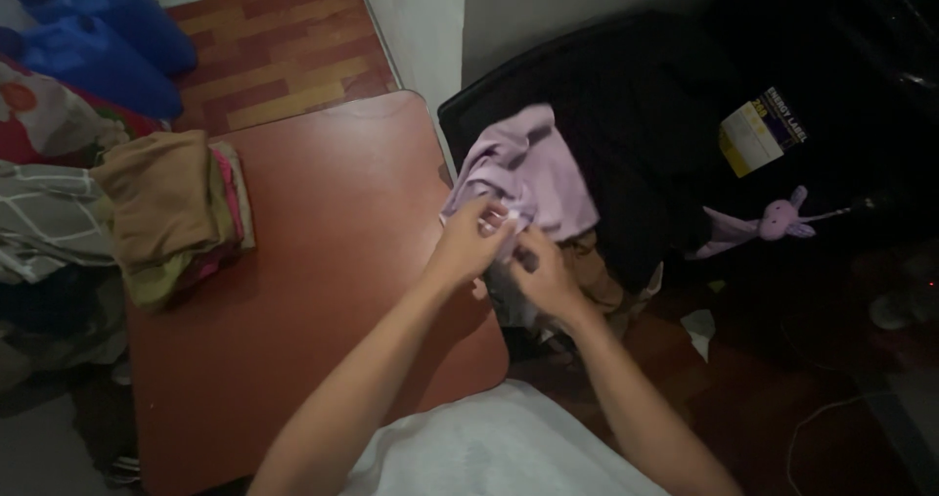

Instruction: Fold various items of clothing on a flat surface.

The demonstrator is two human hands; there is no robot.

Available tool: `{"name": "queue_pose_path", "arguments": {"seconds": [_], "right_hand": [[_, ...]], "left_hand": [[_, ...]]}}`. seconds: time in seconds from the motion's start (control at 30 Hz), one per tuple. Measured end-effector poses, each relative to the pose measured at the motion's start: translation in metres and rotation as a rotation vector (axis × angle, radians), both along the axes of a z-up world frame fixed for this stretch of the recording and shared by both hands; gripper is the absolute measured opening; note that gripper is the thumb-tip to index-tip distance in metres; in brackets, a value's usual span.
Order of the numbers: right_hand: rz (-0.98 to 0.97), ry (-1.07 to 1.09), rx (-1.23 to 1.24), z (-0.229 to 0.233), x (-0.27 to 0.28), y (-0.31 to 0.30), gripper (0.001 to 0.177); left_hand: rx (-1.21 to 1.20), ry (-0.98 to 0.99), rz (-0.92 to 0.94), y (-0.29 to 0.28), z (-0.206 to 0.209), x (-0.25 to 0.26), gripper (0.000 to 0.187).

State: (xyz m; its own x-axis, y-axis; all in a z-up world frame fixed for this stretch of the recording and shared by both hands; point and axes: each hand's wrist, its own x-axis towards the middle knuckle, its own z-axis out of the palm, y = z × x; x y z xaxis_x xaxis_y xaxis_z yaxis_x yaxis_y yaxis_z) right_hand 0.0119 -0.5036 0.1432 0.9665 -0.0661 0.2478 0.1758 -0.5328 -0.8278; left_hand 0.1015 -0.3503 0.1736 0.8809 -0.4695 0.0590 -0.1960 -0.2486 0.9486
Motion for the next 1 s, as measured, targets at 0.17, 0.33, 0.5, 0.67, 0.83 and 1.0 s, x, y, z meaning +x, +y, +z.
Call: {"name": "queue_pose_path", "arguments": {"seconds": [0.17, 0.33, 0.5, 0.67, 0.83, 1.0], "right_hand": [[0.093, 0.067, 0.075, -0.019, -0.011, 0.015, 0.025], [0.159, 0.165, 0.076, 0.005, -0.02, 0.035, 0.025], [0.131, 0.077, 0.037, -0.024, -0.018, 0.036, 0.025], [-0.062, 0.246, 0.025, -0.04, -0.006, 0.047, 0.035], [-0.183, 0.388, 0.047, -0.04, 0.003, 0.065, 0.068], [-0.045, 0.037, -0.29, -0.051, 0.022, 0.074, 0.035]], "left_hand": [[0.264, -0.06, -0.057, 0.0, -0.023, 0.013, 0.044], [0.573, 0.014, -0.199, 0.017, -0.057, 0.013, 0.03], [0.095, 0.223, -0.138, 0.054, -0.025, -0.01, 0.018], [-0.255, 0.399, -0.084, 0.101, -0.074, -0.013, 0.023], [-0.063, 0.354, -0.149, 0.149, 0.009, -0.051, 0.021], [-0.239, 0.534, -0.192, 0.185, 0.021, -0.067, 0.02]]}}
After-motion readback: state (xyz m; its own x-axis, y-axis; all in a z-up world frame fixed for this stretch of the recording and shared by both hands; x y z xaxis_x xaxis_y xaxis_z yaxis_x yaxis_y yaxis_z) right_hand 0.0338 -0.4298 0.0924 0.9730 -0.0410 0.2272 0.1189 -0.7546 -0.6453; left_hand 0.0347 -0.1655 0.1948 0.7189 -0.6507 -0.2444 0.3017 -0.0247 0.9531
